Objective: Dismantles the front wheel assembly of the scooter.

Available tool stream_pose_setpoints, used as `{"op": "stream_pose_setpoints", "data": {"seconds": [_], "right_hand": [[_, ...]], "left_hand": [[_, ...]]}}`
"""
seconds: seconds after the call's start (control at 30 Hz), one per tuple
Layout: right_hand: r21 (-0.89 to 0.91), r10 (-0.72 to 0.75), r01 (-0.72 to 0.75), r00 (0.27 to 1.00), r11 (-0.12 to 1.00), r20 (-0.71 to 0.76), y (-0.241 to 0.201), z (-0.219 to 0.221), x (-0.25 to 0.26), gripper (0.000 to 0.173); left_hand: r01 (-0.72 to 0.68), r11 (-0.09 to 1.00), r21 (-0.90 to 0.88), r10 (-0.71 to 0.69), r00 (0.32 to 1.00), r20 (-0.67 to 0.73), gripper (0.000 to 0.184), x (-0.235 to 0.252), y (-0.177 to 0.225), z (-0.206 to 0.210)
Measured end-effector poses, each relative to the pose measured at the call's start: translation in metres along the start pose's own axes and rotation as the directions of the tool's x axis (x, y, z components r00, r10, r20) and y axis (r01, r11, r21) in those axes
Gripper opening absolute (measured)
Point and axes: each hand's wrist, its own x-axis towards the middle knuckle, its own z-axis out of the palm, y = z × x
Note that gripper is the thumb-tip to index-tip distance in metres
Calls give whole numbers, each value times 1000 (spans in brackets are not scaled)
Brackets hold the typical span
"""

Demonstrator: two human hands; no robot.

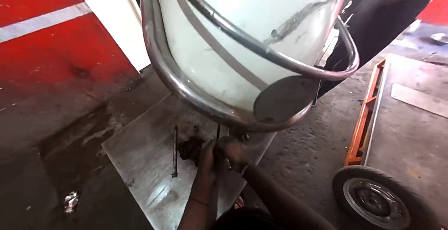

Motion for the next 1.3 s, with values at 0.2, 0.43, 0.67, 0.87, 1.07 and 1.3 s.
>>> {"op": "stream_pose_setpoints", "data": {"seconds": [0.2, 0.43, 0.67, 0.87, 1.07, 1.3], "right_hand": [[-631, 100, 186, 915, 753, 390, 11, 36, -21, 59], [-585, -103, 355, 902, 729, 419, 11, 42, -56, 53], [-661, -30, 368, 886, 654, 464, 52, 39, -68, 40], [-794, 169, 473, 809, 382, 564, 82, 78, -68, 36], [-592, -210, 321, 945, 739, 251, 58, 82, -73, 46], [-605, -454, 352, 891, 714, -18, 47, 78, -49, 67]], "left_hand": [[31, 984, -177, -65, 980, -190, 28, -14, -21, -44], [56, 975, -217, -88, 986, -143, 22, -19, -3, -64], [-42, 992, -121, 23, 988, -151, 17, -9, 58, -124], [-25, 988, 152, 31, 999, -36, 21, -26, 72, -155], [279, 960, 36, -281, 953, 112, 49, -43, 13, -157], [214, 977, -5, -211, 967, 140, 17, 53, 51, -78]]}}
